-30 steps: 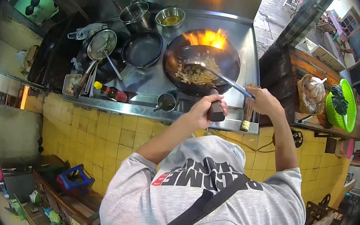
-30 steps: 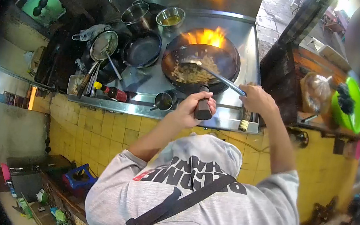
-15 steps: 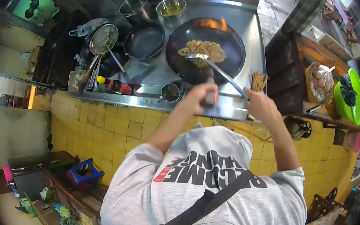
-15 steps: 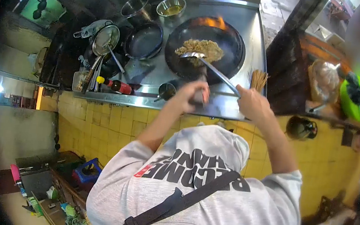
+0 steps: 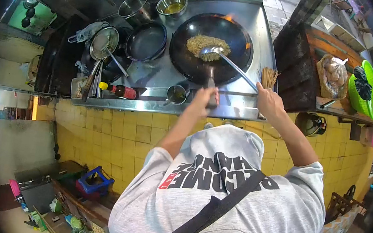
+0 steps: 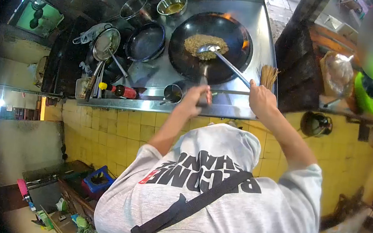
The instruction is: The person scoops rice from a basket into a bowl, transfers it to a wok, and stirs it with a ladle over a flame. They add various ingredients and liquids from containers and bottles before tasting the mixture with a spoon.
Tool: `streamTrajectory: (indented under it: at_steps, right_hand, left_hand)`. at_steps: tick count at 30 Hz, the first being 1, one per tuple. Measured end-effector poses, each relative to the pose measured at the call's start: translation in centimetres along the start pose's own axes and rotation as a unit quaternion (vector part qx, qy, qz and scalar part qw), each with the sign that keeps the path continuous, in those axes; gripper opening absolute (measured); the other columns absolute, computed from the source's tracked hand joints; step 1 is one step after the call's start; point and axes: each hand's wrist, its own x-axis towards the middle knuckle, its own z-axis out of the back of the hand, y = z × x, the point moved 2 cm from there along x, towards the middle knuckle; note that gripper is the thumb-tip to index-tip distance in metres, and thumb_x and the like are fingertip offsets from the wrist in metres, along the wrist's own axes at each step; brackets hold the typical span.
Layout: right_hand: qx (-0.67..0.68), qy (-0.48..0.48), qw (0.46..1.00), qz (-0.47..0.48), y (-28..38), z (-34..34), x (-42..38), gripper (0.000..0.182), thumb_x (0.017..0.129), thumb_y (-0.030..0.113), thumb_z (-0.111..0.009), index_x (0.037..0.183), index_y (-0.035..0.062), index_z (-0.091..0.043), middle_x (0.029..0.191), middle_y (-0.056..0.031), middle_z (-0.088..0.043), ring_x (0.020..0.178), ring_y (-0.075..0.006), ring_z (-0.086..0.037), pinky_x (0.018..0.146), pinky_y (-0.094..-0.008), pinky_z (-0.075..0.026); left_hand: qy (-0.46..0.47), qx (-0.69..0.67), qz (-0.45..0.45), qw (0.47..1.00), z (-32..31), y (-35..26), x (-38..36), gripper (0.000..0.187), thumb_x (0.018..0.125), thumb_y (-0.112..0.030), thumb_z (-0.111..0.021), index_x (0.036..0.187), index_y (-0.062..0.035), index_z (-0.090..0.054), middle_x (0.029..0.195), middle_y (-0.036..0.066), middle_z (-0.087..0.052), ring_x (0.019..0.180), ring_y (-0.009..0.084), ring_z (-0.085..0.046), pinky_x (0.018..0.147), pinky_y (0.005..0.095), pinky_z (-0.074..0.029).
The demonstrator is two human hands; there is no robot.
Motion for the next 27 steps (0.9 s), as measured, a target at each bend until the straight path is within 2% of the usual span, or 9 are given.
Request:
streamTrajectory:
  at_steps: [4,5,7,12,13,16,20,23,27]
  right_hand:
    - [0.117,-0.085,0.986,0.080,-5.0,1.8,2.7,0.044,0.083,0.018,-0.055,0.124,0.0061,-0.049,0.088,-0.0215,-0.062,0.082,-0.0302,-0.063,0.069,-0.0380,-0.050]
    - [0.239,0.075,0.965,-0.082,-2.4,6.1,1.0,0.042,0.084,0.018,-0.053,0.124,0.0062,-0.050,0.082,-0.0218,-0.062,0.075,-0.0319,-0.063,0.068,-0.0388,-0.050]
    - [0.286,0.076,0.948,-0.117,-2.4,3.6,3.3,0.032,0.088,0.019,-0.048,0.115,0.0047,-0.055,0.077,-0.0203,-0.062,0.064,-0.0347,-0.061,0.061,-0.0400,-0.050]
    - [0.177,-0.042,0.983,0.005,2.6,-5.3,8.9,0.022,0.088,0.019,-0.043,0.082,0.0015,-0.054,0.073,-0.0207,-0.060,0.068,-0.0362,-0.062,0.055,-0.0426,-0.051]
    - [-0.038,-0.118,0.967,0.222,-1.8,-10.9,14.4,0.020,0.088,0.020,-0.043,0.082,0.0047,-0.055,0.072,-0.0182,-0.061,0.070,-0.0330,-0.063,0.055,-0.0429,-0.051]
    - [-0.041,0.027,0.990,0.135,-2.4,-1.1,13.0,0.024,0.090,0.025,-0.042,0.085,0.0066,-0.057,0.069,-0.0149,-0.060,0.067,-0.0298,-0.063,0.054,-0.0415,-0.051]
    - [-0.205,-0.330,0.920,0.056,-1.8,-11.4,17.1,0.026,0.090,0.028,-0.044,0.097,0.0058,-0.056,0.071,-0.0174,-0.062,0.060,-0.0338,-0.063,0.048,-0.0456,-0.050]
    - [0.097,-0.092,0.988,0.080,2.3,-7.4,14.3,0.025,0.090,0.020,-0.042,0.092,0.0007,-0.057,0.068,-0.0183,-0.061,0.052,-0.0296,-0.060,0.047,-0.0437,-0.047]
    - [0.042,0.226,0.973,-0.005,-2.9,3.8,13.4,0.027,0.090,0.024,-0.041,0.089,0.0040,-0.058,0.068,-0.0161,-0.059,0.058,-0.0237,-0.062,0.049,-0.0438,-0.049]
  left_hand:
    - [0.032,-0.050,0.139,0.989,-3.5,1.3,-7.4,0.012,0.083,-0.012,-0.056,0.077,-0.0032,-0.051,0.066,0.007,-0.053,0.054,0.0143,-0.054,0.051,0.0305,-0.048]
    - [0.025,-0.064,0.156,0.985,-3.7,1.2,-7.8,0.013,0.083,-0.013,-0.057,0.077,-0.0033,-0.050,0.067,0.006,-0.053,0.054,0.0141,-0.054,0.051,0.0308,-0.048]
    - [0.045,-0.036,0.103,0.993,-0.3,2.2,-4.0,0.012,0.084,-0.013,-0.055,0.082,-0.0038,-0.048,0.070,0.006,-0.053,0.054,0.0132,-0.053,0.050,0.0293,-0.047]
    - [0.034,0.001,-0.043,0.998,6.6,4.0,6.6,0.014,0.082,-0.011,-0.058,0.087,-0.0046,-0.046,0.068,0.006,-0.052,0.053,0.0133,-0.053,0.048,0.0292,-0.047]
    - [0.037,0.002,-0.047,0.998,6.8,3.9,7.0,0.014,0.082,-0.011,-0.058,0.087,-0.0046,-0.046,0.068,0.006,-0.052,0.053,0.0133,-0.053,0.048,0.0292,-0.047]
    - [-0.016,0.073,-0.052,0.996,7.0,3.8,7.5,0.017,0.082,-0.009,-0.058,0.090,-0.0033,-0.044,0.068,0.007,-0.052,0.052,0.0150,-0.053,0.045,0.0304,-0.048]
    - [-0.018,0.058,-0.037,0.997,6.9,3.7,7.6,0.017,0.082,-0.010,-0.058,0.090,-0.0035,-0.044,0.069,0.007,-0.052,0.053,0.0146,-0.053,0.046,0.0307,-0.049]
    - [-0.029,0.064,-0.028,0.997,7.1,3.7,7.6,0.016,0.081,-0.009,-0.058,0.090,-0.0033,-0.046,0.069,0.007,-0.053,0.054,0.0145,-0.054,0.047,0.0302,-0.049]
    - [0.001,0.037,-0.056,0.998,6.8,3.4,7.7,0.012,0.082,-0.010,-0.058,0.086,-0.0024,-0.050,0.069,0.007,-0.053,0.056,0.0148,-0.055,0.049,0.0291,-0.050]
